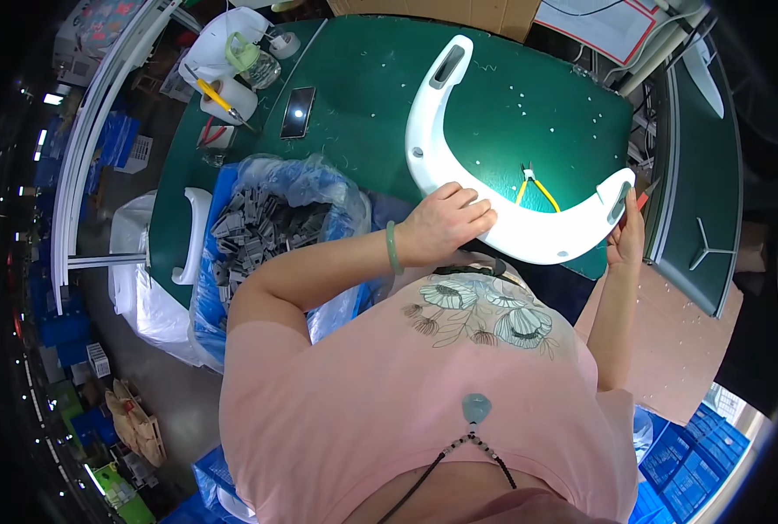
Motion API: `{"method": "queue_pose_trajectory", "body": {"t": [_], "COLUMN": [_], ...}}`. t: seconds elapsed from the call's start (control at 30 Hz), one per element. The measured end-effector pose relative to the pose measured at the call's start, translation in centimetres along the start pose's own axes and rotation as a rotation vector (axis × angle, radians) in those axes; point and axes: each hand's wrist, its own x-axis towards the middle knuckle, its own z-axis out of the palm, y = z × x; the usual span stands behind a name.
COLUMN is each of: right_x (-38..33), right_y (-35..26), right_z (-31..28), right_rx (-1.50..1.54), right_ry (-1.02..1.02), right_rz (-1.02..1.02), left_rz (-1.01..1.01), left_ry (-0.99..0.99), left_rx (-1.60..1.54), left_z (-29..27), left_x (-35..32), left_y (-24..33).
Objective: Manually assemble and trim white plastic electronic housings at a production station.
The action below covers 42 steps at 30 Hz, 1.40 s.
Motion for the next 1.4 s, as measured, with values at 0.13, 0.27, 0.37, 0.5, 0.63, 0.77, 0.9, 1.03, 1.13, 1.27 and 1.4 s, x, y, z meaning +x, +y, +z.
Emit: {"method": "queue_pose_trajectory", "body": {"t": [0.13,0.27,0.37,0.5,0.63,0.77,0.9,1.03,1.13,1.27,1.4], "right_x": [0.1,-2.7,2.0,-0.7,0.2,-0.6,-0.3,-0.7,-0.6,1.5,2.6], "right_y": [-0.5,-3.0,-1.8,-3.6,-4.5,-5.5,-5.1,-5.1,-5.2,-4.9,-3.9], "right_z": [-0.7,3.0,0.2,10.2,13.9,13.6,12.4,12.1,12.0,10.7,10.5], "right_rx": [0.053,0.422,0.233,-0.249,-0.284,-0.365,-0.183,-0.201,-0.2,-0.005,0.285], "right_ry": [0.053,0.079,-0.258,-0.428,-0.493,-0.331,-0.275,-0.285,-0.226,-0.158,-0.052], "right_rz": [-0.054,-0.262,-0.088,-0.414,-0.754,-0.74,-0.792,-0.876,-0.911,-0.703,-0.698], "left_rz": [0.011,0.041,0.083,0.174,0.294,0.335,0.378,0.415,0.415,0.424,0.421], "left_ry": [0.034,0.136,0.213,0.283,0.274,0.26,0.194,0.161,0.146,0.122,0.105], "left_rx": [0.027,-0.063,-0.154,-0.291,-0.326,-0.286,-0.312,-0.32,-0.312,-0.302,-0.296], "left_z": [-0.2,-2.3,-4.4,-4.6,-4.0,-3.9,-3.8,-4.0,-4.2,-4.7,-4.4], "left_x": [0.4,2.3,4.8,7.7,9.3,10.2,10.9,11.0,11.3,11.6,11.8], "left_y": [-0.1,1.2,3.3,4.9,6.2,7.3,8.2,8.5,8.9,9.2,9.3]}}
